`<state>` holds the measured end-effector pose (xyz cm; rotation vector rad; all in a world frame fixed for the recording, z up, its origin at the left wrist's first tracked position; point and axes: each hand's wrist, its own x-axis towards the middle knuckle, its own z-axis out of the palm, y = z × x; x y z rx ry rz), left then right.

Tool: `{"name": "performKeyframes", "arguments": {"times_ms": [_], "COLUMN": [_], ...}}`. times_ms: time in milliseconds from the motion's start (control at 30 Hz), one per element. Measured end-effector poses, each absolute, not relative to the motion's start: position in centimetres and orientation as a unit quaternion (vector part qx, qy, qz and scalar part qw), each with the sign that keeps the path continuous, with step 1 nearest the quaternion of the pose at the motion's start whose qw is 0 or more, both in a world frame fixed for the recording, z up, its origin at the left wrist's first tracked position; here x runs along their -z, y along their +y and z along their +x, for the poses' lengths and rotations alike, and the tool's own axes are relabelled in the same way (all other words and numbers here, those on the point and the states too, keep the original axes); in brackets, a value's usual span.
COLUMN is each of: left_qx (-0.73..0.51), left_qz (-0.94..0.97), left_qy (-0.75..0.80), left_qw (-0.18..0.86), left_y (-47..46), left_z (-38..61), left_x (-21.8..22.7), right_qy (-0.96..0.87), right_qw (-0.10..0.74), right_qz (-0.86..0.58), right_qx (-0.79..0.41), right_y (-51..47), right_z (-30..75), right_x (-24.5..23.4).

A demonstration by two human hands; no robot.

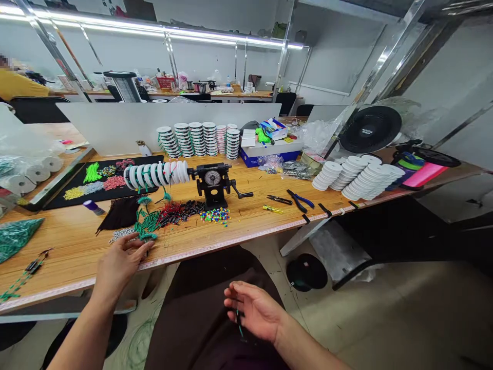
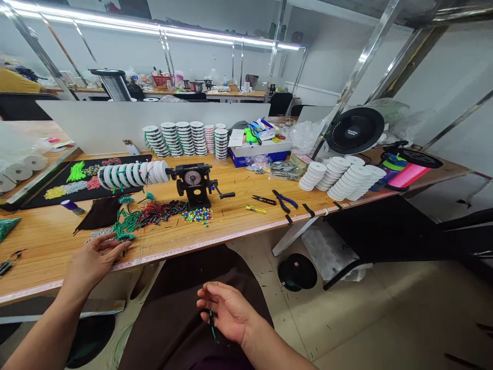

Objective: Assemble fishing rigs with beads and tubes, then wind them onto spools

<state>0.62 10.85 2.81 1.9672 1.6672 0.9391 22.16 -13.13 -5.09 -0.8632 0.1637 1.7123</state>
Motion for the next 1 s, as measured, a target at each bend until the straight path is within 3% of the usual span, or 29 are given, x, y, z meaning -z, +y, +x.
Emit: {"name": "performKeyframes", "arguments": {"times_ms": [167,400,567,667,800,1000], "left_qx": [-0.381,-0.235,-0.262,-0.289,-0.254,-0.184], "left_qz": [0.701,0.756,0.571,0.5,0.633,0.869], "left_qy": [0.591,0.376,0.426,0.429,0.417,0.373], "left_qw": [0.114,0.481,0.652,0.694,0.601,0.268], "left_y": [5.1,-4.2,-4.7,-4.0,-3.8,-4.9], "left_z": [1.6,7.2,7.6,6.8,5.7,4.4], "left_x": [-2.7,0.9,1.2,0.6,-0.2,0.4], "right_qy": [0.07,-0.023,-0.164,-0.273,-0.375,-0.503], "right_qw": [0.574,0.553,0.488,0.435,0.41,0.384], "right_qz": [-0.372,-0.35,-0.39,-0.422,-0.505,-0.611], "right_qx": [-0.726,-0.756,-0.764,-0.747,-0.66,-0.475], "right_y": [-13.2,-13.0,-13.5,-14.1,-14.6,-14.9], "right_z": [22.1,21.3,21.7,22.4,22.9,22.5], "right_x": [4.9,3.9,4.3,4.2,3.1,0.9]}}
